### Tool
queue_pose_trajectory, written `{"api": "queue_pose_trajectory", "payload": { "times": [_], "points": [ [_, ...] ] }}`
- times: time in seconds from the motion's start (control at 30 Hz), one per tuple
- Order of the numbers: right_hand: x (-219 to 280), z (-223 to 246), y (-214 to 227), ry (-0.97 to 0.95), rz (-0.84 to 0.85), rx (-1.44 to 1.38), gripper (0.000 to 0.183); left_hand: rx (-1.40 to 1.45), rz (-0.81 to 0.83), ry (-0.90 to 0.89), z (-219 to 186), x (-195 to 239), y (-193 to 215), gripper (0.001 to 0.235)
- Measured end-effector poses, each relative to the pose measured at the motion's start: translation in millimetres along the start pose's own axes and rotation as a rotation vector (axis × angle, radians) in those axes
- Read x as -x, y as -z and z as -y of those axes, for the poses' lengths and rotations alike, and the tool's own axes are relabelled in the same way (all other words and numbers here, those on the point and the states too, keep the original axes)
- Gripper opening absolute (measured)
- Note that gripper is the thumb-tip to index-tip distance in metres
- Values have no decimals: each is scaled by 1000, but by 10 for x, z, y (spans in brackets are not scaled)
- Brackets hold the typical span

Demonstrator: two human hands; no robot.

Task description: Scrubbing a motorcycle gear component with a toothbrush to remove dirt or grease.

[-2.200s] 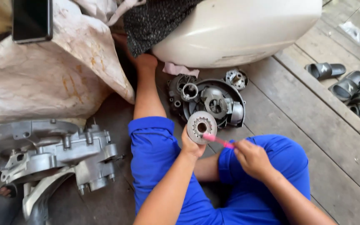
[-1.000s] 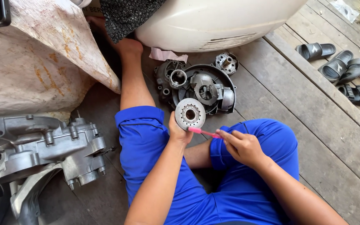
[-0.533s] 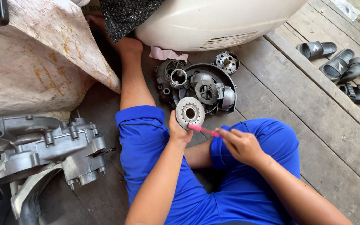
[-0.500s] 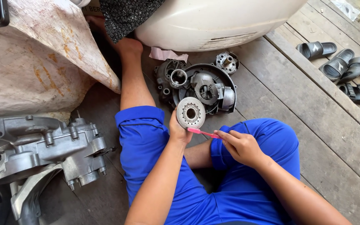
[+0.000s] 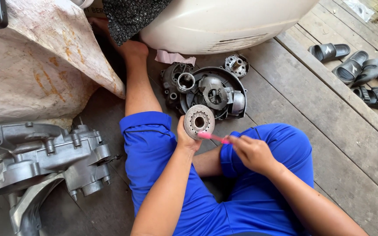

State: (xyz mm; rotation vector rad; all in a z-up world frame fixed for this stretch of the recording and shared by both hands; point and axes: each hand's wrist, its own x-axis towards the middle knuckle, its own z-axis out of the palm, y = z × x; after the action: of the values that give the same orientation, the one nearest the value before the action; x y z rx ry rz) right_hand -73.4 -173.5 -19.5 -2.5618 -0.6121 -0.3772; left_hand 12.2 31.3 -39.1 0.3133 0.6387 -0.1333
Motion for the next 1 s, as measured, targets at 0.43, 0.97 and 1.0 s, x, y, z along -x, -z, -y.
{"api": "queue_pose_trajectory", "payload": {
  "times": [0.43,0.97,1.0],
  "points": [
    [79,-95,-73,-78,-66,81,26,-160,5,16,-40,205,-217,22],
    [-237,206,236,-126,-71,202,23,-1143,593,-642,17,-124,92,40],
    [-193,106,240,-125,-75,201,23,-1144,595,-645,18,-94,50,40]
  ]
}}
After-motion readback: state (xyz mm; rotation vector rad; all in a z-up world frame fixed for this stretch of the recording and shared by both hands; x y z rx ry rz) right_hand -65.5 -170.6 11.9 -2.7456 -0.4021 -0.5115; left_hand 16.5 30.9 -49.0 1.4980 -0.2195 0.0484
